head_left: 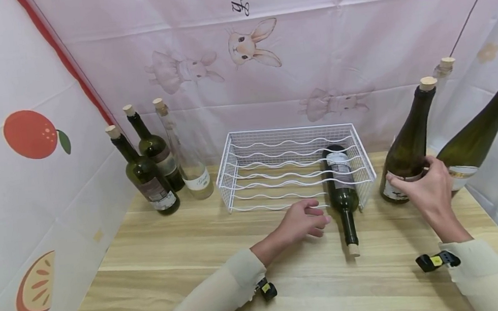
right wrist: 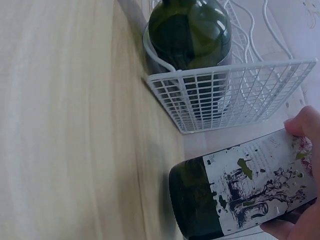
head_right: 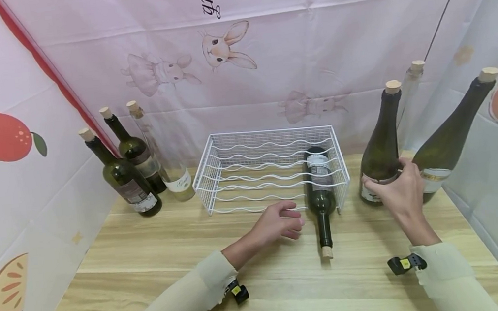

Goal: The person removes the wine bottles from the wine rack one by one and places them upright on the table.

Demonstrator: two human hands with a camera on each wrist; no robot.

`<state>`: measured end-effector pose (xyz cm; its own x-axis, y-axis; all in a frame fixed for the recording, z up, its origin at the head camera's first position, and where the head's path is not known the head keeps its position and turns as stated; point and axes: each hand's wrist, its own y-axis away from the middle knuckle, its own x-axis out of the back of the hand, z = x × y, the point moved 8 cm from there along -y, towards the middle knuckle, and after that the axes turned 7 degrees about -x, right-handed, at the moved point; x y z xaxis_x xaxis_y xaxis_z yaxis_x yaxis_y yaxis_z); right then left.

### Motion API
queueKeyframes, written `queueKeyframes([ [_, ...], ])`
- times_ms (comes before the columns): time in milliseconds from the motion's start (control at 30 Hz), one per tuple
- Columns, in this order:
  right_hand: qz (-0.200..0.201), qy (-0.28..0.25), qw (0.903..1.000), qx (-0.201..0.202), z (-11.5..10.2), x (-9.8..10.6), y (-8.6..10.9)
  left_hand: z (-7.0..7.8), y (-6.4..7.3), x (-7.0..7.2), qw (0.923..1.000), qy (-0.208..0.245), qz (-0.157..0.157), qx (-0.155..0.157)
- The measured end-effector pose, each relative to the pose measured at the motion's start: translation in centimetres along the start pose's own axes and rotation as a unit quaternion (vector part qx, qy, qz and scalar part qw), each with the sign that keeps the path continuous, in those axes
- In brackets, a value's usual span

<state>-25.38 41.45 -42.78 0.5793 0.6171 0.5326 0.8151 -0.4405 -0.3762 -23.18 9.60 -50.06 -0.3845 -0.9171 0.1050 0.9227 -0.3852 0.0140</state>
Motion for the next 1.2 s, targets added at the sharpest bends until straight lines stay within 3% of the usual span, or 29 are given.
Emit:
queueKeyframes([
  [333, -0.018, 0.004, 0.9998, -0.012, 1.0, -0.3, -0.2, -0.8, -0.4, -0.7, 0.9975, 0.066, 0.002, 0.024],
  [633, -0.023, 0.01, 0.9992, -0.031, 2.1, 0.0, -0.9, -1.0, -0.7, -2.1, 0.996, 0.082, -0.012, 0.035],
  [800, -0.028, 0.017, 0.9991, -0.026, 2.3, 0.0, -1.2, -1.2, -0.8, -2.6, 0.9956, 0.084, -0.003, 0.043],
  [967, -0.07, 0.053, 0.996, -0.012, 1.6, 0.0, -1.7, -1.4, -1.0, -3.2, 0.9923, 0.113, 0.001, 0.05],
  [1200, -0.141, 0.134, 0.9808, -0.014, 1.0, 0.1, -2.2, -2.0, -1.5, -4.8, 0.9839, 0.167, -0.029, 0.058],
])
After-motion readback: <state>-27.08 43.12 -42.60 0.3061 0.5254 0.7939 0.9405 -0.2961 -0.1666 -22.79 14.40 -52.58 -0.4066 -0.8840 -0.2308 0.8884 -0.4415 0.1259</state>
